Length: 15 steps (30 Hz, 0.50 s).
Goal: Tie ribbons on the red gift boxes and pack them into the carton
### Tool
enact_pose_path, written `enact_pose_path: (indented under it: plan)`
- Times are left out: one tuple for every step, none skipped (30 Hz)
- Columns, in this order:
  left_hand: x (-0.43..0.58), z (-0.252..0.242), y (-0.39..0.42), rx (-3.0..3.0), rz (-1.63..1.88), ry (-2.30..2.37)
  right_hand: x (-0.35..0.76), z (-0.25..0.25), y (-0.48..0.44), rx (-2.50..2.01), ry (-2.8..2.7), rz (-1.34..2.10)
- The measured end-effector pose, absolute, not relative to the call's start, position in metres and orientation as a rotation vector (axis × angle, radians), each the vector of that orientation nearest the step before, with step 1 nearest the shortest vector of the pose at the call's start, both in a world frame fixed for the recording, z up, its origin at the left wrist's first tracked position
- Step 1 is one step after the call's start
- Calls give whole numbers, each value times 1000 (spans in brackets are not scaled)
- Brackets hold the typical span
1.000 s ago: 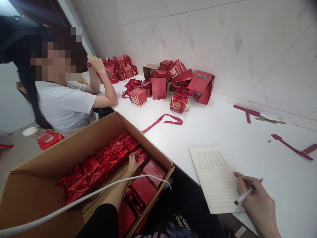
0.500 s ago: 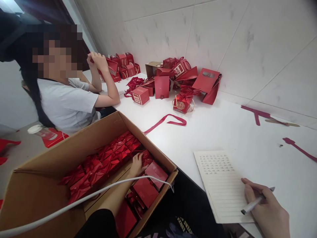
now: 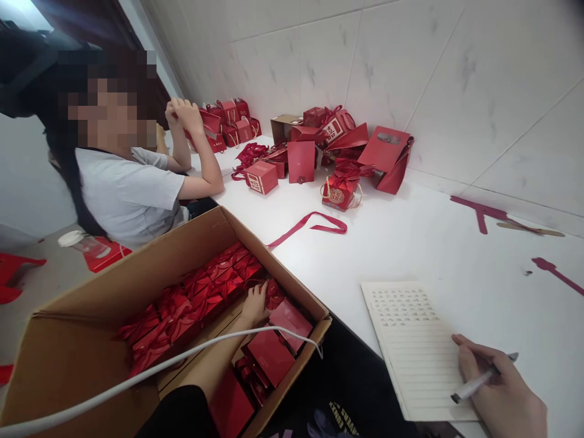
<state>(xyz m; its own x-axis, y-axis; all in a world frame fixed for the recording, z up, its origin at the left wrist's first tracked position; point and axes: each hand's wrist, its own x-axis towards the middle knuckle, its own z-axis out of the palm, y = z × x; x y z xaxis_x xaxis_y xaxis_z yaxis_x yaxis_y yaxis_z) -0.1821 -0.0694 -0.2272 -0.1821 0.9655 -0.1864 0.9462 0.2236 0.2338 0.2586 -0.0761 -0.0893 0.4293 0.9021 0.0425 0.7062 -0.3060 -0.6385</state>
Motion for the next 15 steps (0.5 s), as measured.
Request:
enact_pose_path:
  plan:
    - [-181,-226,-71,1802,93,2201,259,-90,-76,-2102,-1352,442]
    - [-179,-226,-73,1810,94,2197,260,-91,-76,-2102,-1351,446]
    - [-177,-225,-76,1813,97,2200,260,-92,-76,-2102,-1350,452]
    - [-177,-225,-78,1815,99,2205,260,-92,-76,-2104,-1343,455]
    - [-176,-225,-80,1811,109,2214,260,-92,-76,-2106,-1334,458]
    - [-176,-225,-82,1794,131,2231,260,-92,-76,-2113,-1327,461]
    - [-177,-224,-83,1759,164,2255,260,-92,-76,-2124,-1327,466]
    - [-178,-223,-84,1704,198,2284,260,-92,-76,-2131,-1331,470]
    - [-179,-221,-84,1636,224,2309,261,-92,-76,-2133,-1338,468]
    - [-179,-219,-85,1569,234,2324,262,-93,-75,-2133,-1343,460]
    - [-180,-215,-85,1514,223,2323,264,-94,-75,-2131,-1346,443]
    - [-180,-211,-86,1485,193,2305,266,-96,-75,-2126,-1353,426]
    - [-181,-206,-87,1479,155,2277,269,-98,-74,-2120,-1363,407]
    - [-183,-201,-89,1486,121,2249,272,-102,-74,-2113,-1382,392]
    - [-186,-196,-92,1497,96,2230,275,-106,-74,-2105,-1405,373]
